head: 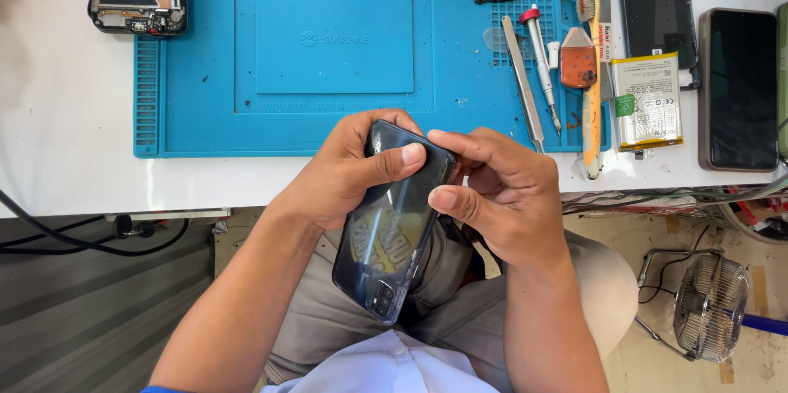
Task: Cleaning the back of a smartphone with a cloth and reattaching the back cover at a repair bench.
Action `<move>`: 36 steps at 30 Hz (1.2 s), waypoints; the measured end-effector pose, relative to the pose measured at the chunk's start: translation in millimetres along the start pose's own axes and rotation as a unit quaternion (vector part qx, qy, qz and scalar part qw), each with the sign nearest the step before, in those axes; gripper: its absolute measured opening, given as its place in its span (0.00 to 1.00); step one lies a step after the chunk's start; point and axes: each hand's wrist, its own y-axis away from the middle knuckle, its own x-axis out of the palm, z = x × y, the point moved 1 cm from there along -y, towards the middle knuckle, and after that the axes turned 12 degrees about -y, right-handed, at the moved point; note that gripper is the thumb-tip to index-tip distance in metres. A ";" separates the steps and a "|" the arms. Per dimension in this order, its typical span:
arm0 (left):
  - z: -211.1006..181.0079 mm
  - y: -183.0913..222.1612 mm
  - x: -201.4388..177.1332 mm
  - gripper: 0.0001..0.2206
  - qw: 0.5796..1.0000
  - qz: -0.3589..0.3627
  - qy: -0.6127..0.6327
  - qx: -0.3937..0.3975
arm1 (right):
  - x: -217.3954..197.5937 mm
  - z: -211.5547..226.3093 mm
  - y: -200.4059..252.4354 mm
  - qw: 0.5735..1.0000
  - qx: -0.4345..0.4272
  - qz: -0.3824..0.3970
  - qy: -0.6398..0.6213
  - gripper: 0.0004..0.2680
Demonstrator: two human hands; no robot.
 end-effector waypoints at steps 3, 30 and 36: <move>2.2 0.2 -1.6 0.11 1.000 0.009 0.018 -0.006 | 2.0 -1.9 0.9 1.000 0.003 -0.012 -0.015 0.16; -12.1 5.1 24.2 0.09 0.992 -0.066 0.103 0.034 | 24.7 -36.7 -5.0 0.953 -0.058 -0.075 -0.289 0.10; -10.3 2.7 15.9 0.10 0.973 -0.093 0.208 0.047 | 22.0 -7.8 -1.9 0.989 0.012 -0.051 -0.137 0.15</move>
